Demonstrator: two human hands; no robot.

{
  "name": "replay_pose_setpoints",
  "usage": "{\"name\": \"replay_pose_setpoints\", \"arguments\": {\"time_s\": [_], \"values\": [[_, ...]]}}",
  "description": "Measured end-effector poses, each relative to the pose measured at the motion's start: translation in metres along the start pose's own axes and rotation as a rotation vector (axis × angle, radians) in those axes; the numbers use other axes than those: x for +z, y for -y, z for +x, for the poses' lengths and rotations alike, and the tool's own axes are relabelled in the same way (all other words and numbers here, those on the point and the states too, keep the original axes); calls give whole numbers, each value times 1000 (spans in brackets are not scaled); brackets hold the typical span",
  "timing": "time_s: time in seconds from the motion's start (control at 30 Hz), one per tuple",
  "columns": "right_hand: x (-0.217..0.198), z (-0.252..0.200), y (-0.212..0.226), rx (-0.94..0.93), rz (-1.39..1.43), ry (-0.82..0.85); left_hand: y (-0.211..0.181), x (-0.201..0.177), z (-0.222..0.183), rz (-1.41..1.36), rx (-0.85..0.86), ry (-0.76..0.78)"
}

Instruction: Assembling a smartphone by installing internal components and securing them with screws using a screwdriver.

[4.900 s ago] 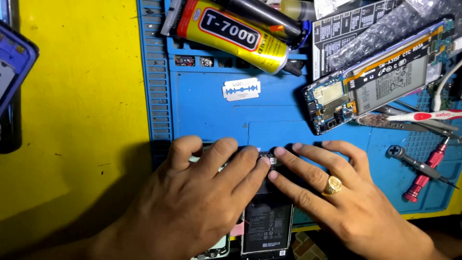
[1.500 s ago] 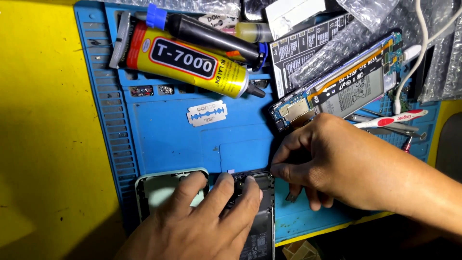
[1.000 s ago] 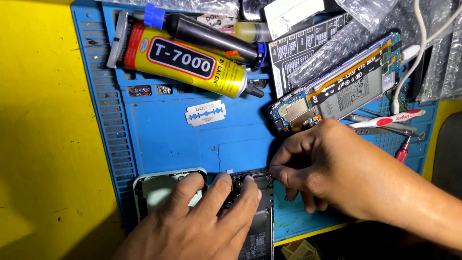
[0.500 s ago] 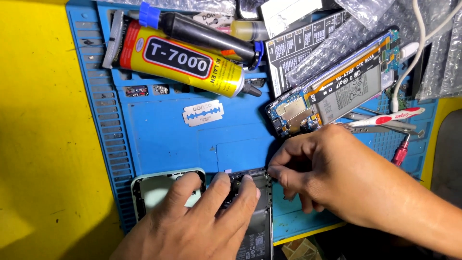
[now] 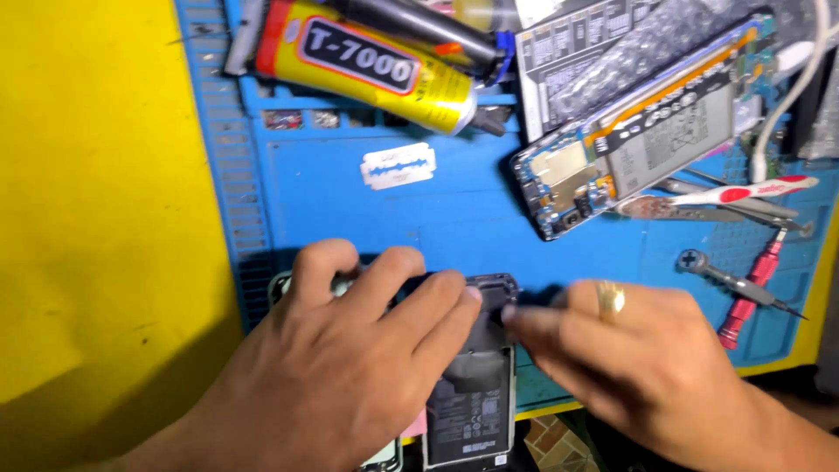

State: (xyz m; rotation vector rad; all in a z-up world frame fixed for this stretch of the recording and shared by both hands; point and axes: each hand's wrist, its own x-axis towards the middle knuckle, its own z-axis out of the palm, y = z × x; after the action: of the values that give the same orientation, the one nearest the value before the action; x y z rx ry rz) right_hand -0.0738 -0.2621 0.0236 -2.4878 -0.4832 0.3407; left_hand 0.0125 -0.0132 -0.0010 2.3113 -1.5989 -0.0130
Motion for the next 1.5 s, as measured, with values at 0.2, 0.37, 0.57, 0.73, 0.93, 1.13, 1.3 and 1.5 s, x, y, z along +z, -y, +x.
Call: {"name": "replay_pose_setpoints", "arguments": {"time_s": [0.2,0.37,0.57,0.73,0.93,1.13,1.3,1.5], "values": [[21,-28,4,-174,-208,-105,-4,-2,-3,-54,-22,54],[28,-37,-3,-214,-281,-157,-10,4,-3,-122,57,71],[25,-38,0,-227,-305,-139,-18,3,-1,-86,87,113],[30,-41,0,-203,-262,-164,-12,1,0,-110,35,94],[30,-39,4,-254,-396,-138,-8,-4,-4,-181,-46,113],[32,-33,13,-147,-255,-157,-11,-6,-1,-207,25,114],[31,-23,21,182,35,-107,-14,-7,1,-120,17,75],[21,-11,21,329,106,25,-24,-1,4,-67,-50,-6]]}}
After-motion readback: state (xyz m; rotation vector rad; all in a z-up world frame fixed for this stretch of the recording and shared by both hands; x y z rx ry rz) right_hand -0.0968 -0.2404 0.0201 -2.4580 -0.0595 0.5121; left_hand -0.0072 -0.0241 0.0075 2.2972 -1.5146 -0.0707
